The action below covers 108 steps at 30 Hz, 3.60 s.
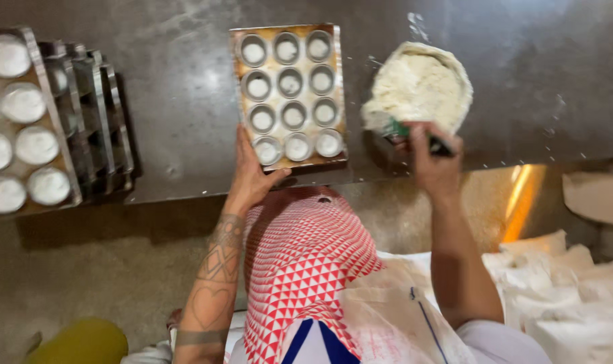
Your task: The person greases the individual cups of multiple baking trays by hand using a small brush dipped in a bowl of shortening.
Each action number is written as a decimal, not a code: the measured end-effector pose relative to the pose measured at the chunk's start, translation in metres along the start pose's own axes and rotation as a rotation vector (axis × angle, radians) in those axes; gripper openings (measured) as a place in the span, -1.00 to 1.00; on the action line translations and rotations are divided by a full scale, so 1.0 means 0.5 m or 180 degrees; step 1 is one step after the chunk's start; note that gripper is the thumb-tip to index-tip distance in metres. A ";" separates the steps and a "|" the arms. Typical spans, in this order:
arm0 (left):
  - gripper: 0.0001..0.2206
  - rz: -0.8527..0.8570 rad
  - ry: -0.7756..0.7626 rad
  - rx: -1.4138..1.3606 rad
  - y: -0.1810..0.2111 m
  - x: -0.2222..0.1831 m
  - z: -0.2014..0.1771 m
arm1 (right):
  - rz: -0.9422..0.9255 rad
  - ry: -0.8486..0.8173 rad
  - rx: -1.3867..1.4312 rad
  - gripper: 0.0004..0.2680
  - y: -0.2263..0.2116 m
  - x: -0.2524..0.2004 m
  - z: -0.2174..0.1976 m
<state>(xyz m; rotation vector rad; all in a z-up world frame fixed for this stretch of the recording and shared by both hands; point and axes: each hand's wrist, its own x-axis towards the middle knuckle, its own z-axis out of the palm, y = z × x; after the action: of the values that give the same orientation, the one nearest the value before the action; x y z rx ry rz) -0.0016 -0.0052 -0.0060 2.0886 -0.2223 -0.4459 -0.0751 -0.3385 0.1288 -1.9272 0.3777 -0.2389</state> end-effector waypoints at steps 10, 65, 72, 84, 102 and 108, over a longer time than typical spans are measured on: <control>0.33 -0.0025 -0.0023 0.0513 0.021 0.014 0.007 | 0.0014 0.0716 -0.1720 -0.79 0.192 0.089 -0.145; 0.33 -0.0039 0.0086 0.0350 0.021 0.012 0.005 | -0.0076 0.0938 -0.2126 -0.82 0.191 0.089 -0.170; 0.35 -0.0223 0.0045 0.0419 0.023 0.013 0.004 | 0.0790 0.0950 -0.0552 -0.78 0.212 0.073 -0.148; 0.28 -0.0289 0.0120 0.0321 0.026 0.008 0.009 | -0.0086 -0.0196 -0.0032 -0.87 0.012 0.029 -0.066; 0.35 -0.0283 0.0165 0.0247 0.012 0.016 0.015 | -0.1332 -0.2869 -0.2332 -0.81 -0.034 0.218 0.335; 0.33 -0.0055 0.0240 0.0264 0.011 0.015 0.014 | 0.1143 -0.0872 0.0352 -0.69 0.098 0.187 0.350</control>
<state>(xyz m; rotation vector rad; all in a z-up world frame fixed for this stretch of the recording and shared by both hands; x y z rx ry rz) 0.0027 -0.0161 -0.0066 2.1857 -0.1813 -0.3731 0.0639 -0.2390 0.0166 -1.7190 0.5060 0.2330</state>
